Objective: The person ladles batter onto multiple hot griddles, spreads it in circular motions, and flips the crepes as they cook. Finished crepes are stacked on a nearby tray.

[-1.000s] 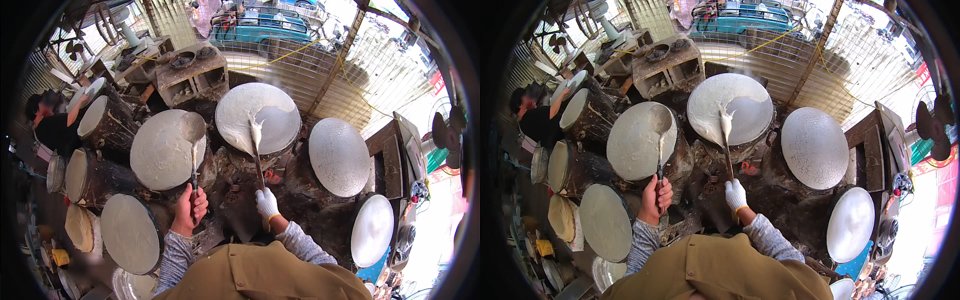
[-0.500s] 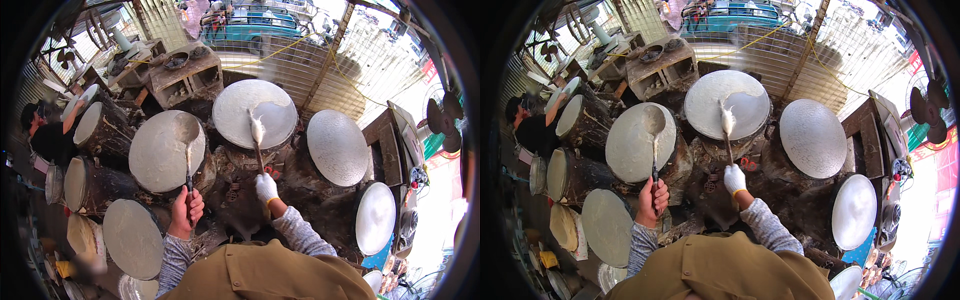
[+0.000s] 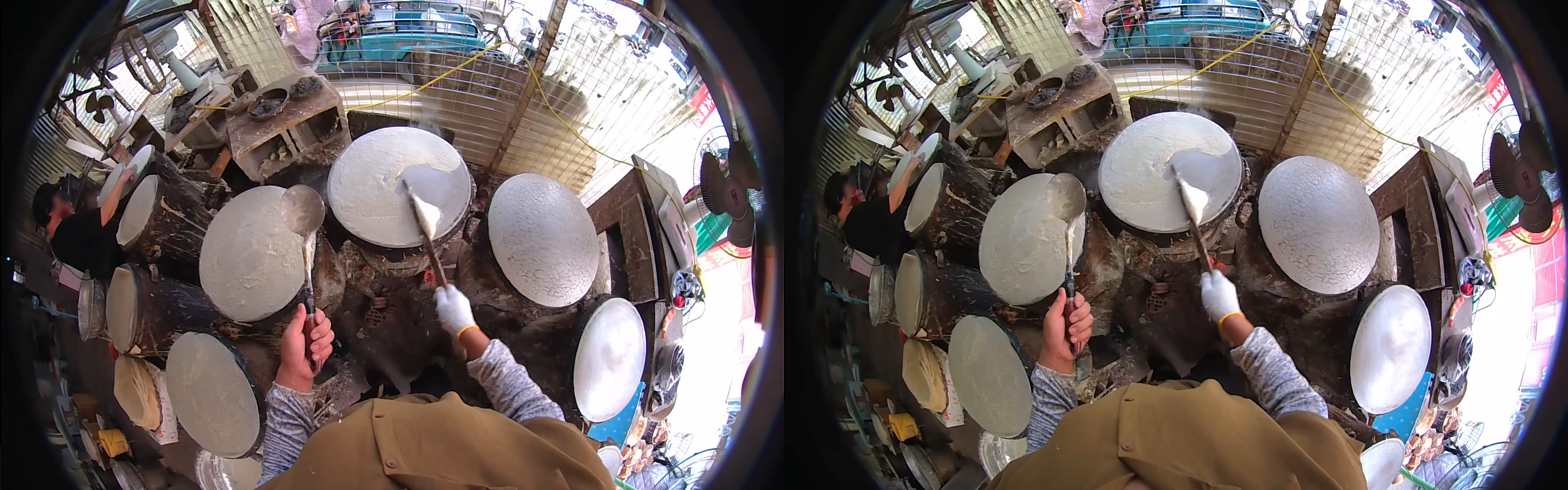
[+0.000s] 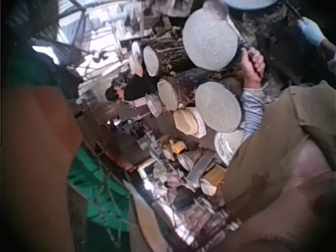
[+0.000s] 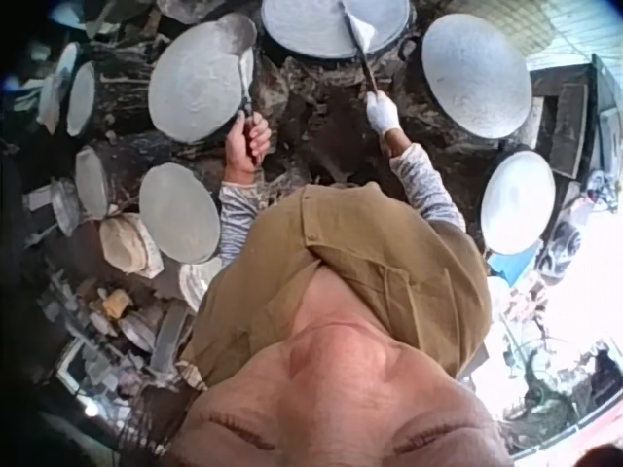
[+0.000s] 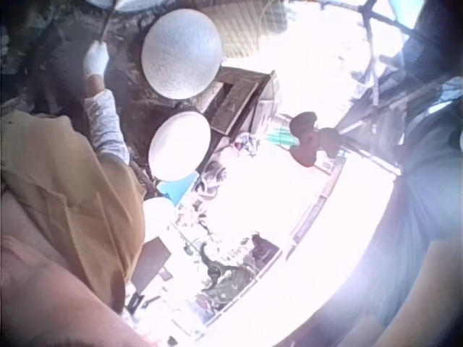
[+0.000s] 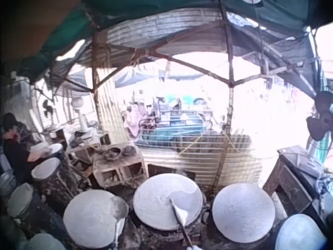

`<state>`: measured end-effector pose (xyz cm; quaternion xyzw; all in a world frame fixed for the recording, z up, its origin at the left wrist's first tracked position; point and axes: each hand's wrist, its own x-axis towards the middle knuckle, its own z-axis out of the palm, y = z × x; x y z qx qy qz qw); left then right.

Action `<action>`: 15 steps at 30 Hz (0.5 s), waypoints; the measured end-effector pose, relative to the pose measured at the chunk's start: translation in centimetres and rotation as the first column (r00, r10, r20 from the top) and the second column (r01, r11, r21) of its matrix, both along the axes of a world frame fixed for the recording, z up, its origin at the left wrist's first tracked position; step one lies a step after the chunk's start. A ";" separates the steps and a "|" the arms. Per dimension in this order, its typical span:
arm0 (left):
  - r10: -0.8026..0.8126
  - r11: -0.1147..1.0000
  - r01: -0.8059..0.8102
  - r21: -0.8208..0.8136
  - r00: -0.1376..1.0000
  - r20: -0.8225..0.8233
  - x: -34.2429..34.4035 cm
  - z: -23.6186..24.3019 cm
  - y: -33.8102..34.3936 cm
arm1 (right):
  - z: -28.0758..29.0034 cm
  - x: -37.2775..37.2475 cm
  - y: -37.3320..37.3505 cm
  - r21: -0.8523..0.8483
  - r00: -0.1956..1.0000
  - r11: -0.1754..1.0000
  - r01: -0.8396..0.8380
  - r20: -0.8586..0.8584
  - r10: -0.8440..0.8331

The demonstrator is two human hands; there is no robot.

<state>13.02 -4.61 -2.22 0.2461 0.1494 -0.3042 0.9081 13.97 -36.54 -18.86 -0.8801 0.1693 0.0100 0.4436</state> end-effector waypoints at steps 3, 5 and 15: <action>0.000 1.000 0.000 -0.021 1.000 -0.020 0.1 -0.7 -1.1 | 4.0 2.6 -3.3 0.445 0.967 0.886 0.129 -0.256 -0.012; -0.006 1.000 0.005 -0.027 1.000 -0.024 0.5 -0.6 -2.1 | 6.7 2.3 -2.3 0.533 0.949 0.838 0.119 -0.308 0.062; 0.004 1.000 -0.005 -0.022 0.997 -0.073 1.5 0.4 -7.2 | -1.4 4.5 -10.3 -0.417 0.911 0.868 -0.270 0.181 0.370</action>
